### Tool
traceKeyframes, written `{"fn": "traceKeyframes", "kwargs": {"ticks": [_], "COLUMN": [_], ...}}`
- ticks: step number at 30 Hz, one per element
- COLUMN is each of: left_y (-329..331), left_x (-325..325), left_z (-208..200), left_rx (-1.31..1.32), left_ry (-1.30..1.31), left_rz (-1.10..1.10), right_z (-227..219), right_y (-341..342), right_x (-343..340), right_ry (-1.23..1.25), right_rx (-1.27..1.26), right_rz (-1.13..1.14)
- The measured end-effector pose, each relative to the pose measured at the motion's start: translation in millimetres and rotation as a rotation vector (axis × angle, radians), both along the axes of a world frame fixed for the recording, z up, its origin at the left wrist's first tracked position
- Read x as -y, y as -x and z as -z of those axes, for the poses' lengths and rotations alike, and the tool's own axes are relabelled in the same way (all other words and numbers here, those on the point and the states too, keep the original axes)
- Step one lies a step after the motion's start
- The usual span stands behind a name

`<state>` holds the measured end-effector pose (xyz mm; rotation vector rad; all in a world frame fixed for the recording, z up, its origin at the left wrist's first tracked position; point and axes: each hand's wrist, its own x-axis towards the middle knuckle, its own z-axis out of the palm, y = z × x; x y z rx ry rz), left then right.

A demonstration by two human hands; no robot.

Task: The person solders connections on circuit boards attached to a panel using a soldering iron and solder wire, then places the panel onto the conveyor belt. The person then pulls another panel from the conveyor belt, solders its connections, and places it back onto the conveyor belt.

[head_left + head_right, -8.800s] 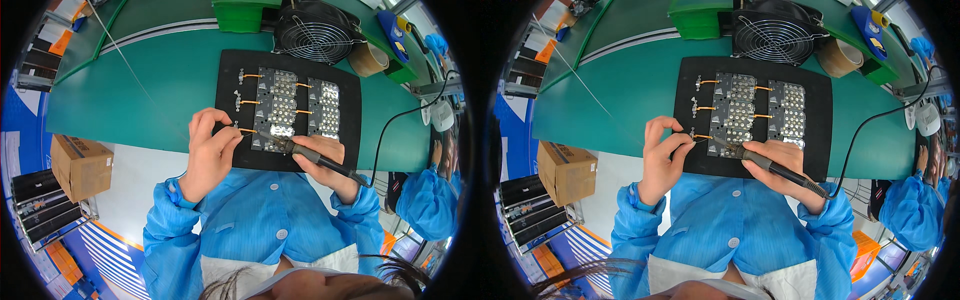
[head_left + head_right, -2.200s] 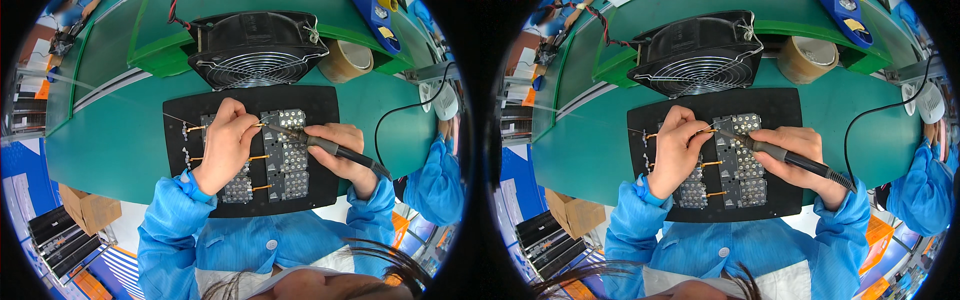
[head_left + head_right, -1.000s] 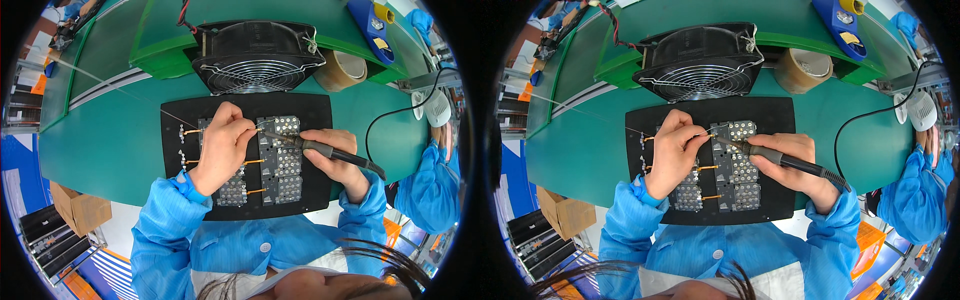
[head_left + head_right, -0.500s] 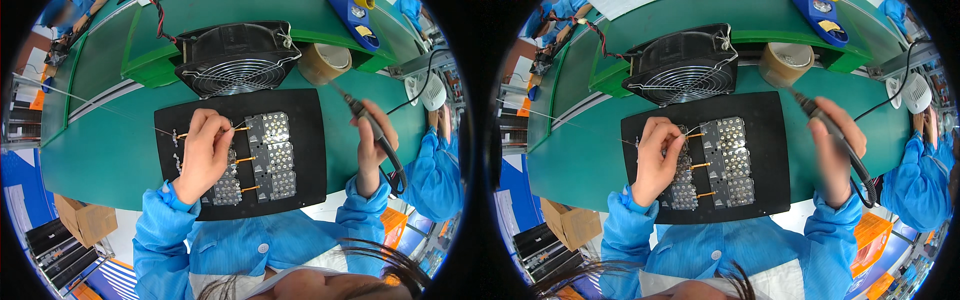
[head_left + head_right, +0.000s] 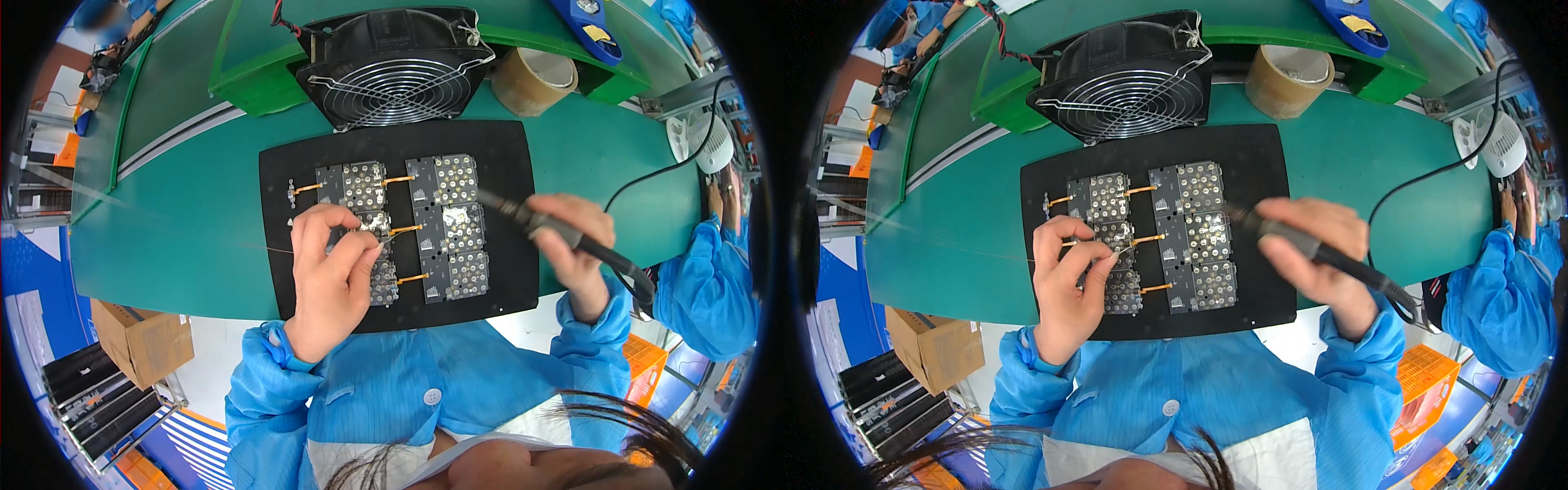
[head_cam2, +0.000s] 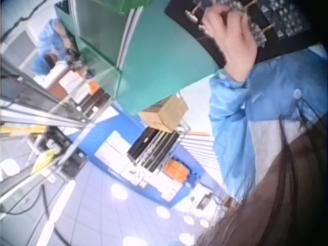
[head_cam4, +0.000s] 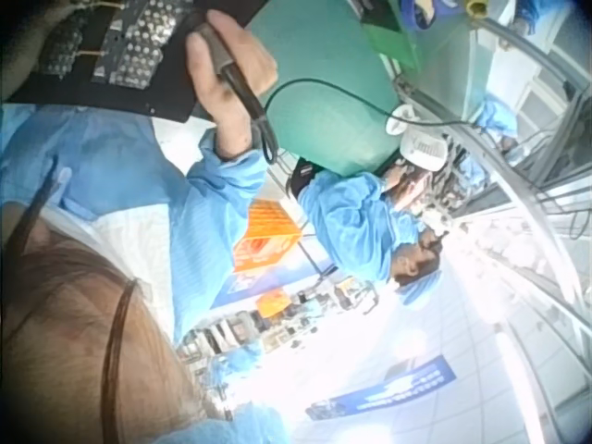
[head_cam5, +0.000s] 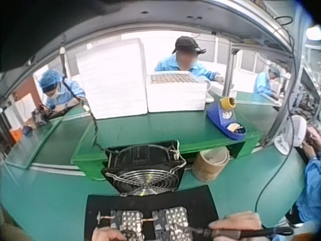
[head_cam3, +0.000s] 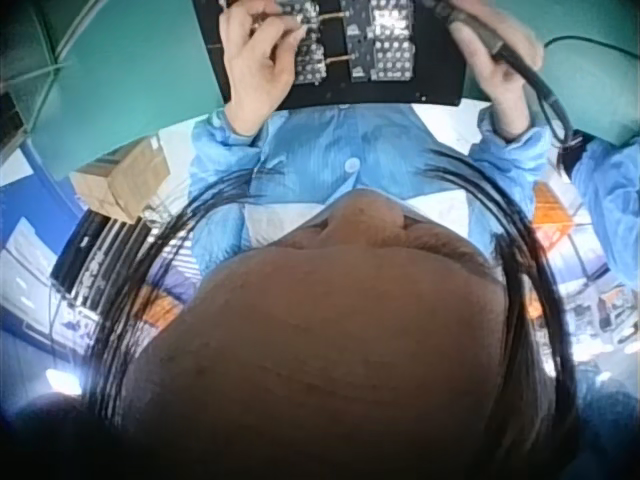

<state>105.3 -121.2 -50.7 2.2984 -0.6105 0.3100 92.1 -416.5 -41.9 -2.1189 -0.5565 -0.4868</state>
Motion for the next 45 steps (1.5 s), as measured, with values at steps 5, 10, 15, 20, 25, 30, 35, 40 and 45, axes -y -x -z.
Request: {"fn": "traceKeyframes", "kwargs": {"ticks": [5,10,15,20,25,30,35,40,45], "left_y": [1.8,3.9,2.6,1.4,0.6,1.0,0.8,-1.4,-4.9], "left_x": [5.9,5.7,8.2,13.1,19.2,15.3,10.1,14.0,19.2], "left_z": [6.4,10.6,12.6,13.0,16.6,14.0,14.3,16.3,20.4], "left_rx": [0.074,0.093,0.1,0.115,0.119,0.111,0.117,0.122,0.137], "left_ry": [-0.032,-0.017,0.001,-0.014,-0.031,-0.033,-0.054,-0.054,-0.048], "left_rz": [0.025,0.038,0.049,0.082,0.109,0.099,0.087,0.106,0.152], "right_z": [15.3,23.0,23.7,22.6,23.4,21.8,22.7,23.8,22.5], "right_y": [5.7,7.3,7.6,8.4,7.7,7.9,7.5,7.0,6.4], "right_x": [-24.3,-27.2,-28.0,-29.1,-27.7,-26.1,-27.8,-28.4,-28.3], "right_ry": [-0.044,-0.073,-0.055,-0.053,-0.06,-0.044,-0.042,-0.056,-0.061], "right_rx": [-0.124,-0.099,-0.111,-0.101,-0.102,-0.104,-0.114,-0.084,-0.098], "right_rz": [-0.143,-0.139,-0.146,-0.156,-0.159,-0.139,-0.148,-0.152,-0.158]}}
